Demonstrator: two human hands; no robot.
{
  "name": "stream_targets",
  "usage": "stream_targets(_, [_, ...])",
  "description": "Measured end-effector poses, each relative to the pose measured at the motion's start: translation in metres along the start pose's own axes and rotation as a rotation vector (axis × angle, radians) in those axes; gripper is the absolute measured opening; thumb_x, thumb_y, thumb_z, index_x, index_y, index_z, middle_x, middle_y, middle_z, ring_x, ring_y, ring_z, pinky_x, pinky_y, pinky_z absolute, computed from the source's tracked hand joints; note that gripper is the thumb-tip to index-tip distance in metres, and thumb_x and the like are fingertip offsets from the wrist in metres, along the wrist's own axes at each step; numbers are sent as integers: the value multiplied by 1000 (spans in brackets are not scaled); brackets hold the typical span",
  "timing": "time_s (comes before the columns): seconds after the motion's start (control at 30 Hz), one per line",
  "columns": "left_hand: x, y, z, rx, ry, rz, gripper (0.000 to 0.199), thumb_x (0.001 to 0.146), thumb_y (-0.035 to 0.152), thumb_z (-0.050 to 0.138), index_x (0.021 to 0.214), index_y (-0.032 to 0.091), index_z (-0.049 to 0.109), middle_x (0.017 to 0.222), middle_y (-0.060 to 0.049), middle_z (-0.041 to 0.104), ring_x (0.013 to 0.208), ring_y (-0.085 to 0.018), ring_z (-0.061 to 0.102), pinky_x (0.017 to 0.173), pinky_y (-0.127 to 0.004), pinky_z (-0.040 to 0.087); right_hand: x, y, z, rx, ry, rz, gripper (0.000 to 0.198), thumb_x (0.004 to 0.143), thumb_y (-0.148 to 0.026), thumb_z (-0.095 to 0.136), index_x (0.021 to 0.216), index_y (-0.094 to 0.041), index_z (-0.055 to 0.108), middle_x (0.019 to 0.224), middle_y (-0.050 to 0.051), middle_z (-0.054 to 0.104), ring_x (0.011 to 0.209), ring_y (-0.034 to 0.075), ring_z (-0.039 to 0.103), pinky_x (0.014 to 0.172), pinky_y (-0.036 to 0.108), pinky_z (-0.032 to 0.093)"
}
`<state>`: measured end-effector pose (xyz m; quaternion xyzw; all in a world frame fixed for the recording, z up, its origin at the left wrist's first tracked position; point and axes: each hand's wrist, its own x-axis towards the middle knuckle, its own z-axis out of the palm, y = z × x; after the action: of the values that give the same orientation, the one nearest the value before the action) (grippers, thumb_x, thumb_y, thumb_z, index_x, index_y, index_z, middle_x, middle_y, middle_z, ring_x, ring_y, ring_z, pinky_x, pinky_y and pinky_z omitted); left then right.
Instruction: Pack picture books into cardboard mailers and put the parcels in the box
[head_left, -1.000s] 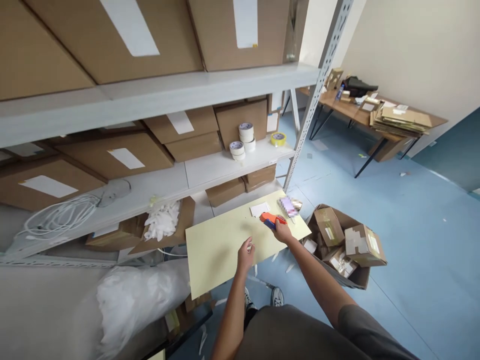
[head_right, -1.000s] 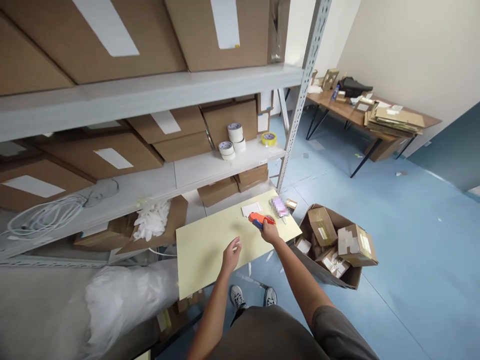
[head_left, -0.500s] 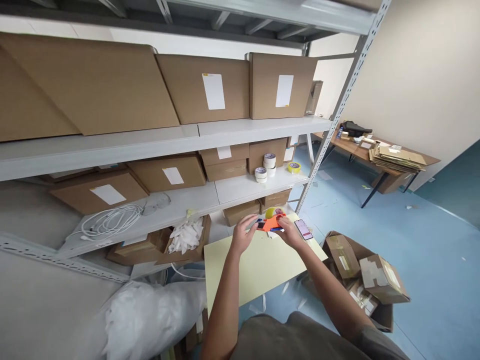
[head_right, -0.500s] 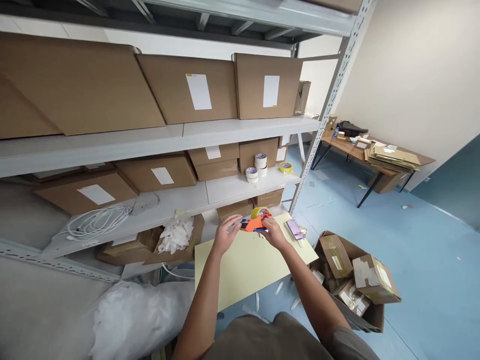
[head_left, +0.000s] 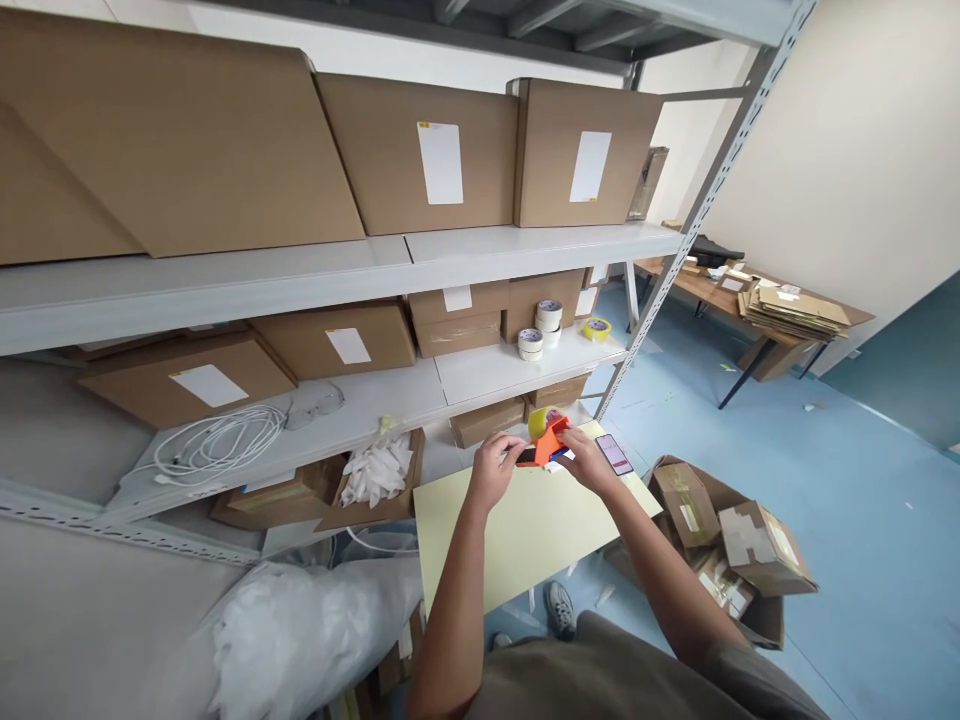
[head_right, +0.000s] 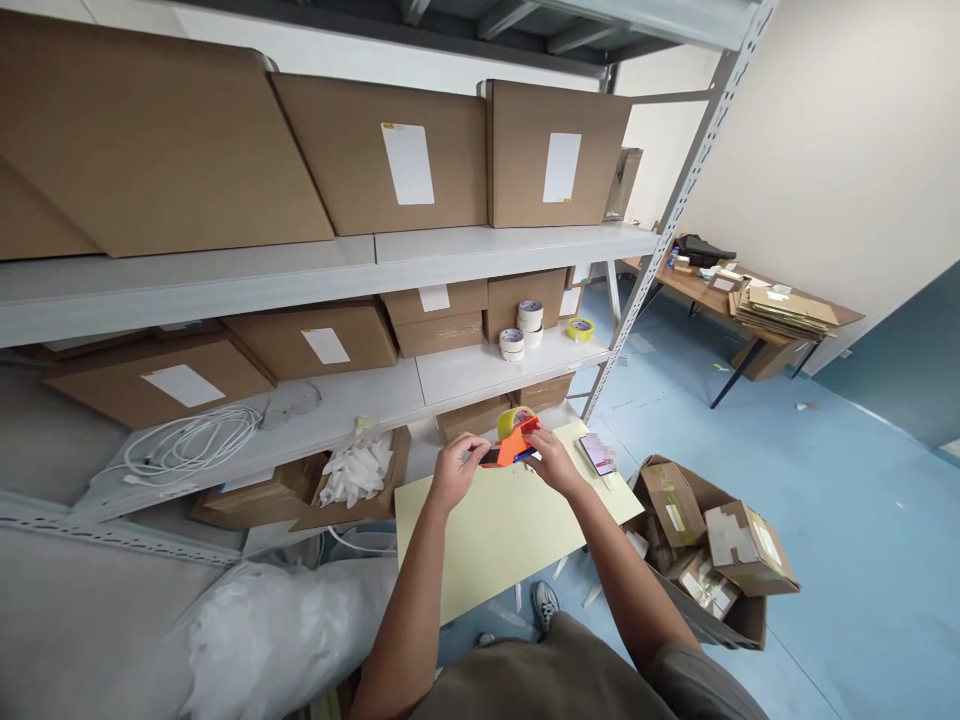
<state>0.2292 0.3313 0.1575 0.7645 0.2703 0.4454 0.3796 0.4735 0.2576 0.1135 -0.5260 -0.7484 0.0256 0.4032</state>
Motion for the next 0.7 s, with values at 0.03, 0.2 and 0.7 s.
stream_targets(0.03, [3,0,1,8,4,0,23,103,34,61,92,23,77,92,-5,74,92,-20,68,87,-34,54,1,2,-1,15,4,7,23,100,-29,67,123,-25,68,114,13,75,111,30,69,108,55,55])
stream_targets(0.2, [21,2,7,63,9,1,13,98,28,68,88,23,75,89,-3,73,88,-19,68,84,-32,54,10,21,-6,76,17,14,27,100,-42,69,122,-26,71,117,14,76,117,32,70,105,53,57])
stream_targets(0.7, [66,15,58,489,607,211,23,105,27,58,89,23,74,85,-7,74,86,-21,68,86,-36,53,58,82,-20,251,-74,89,41,93,-49,78,126,-24,75,125,15,77,117,34,73,106,50,55])
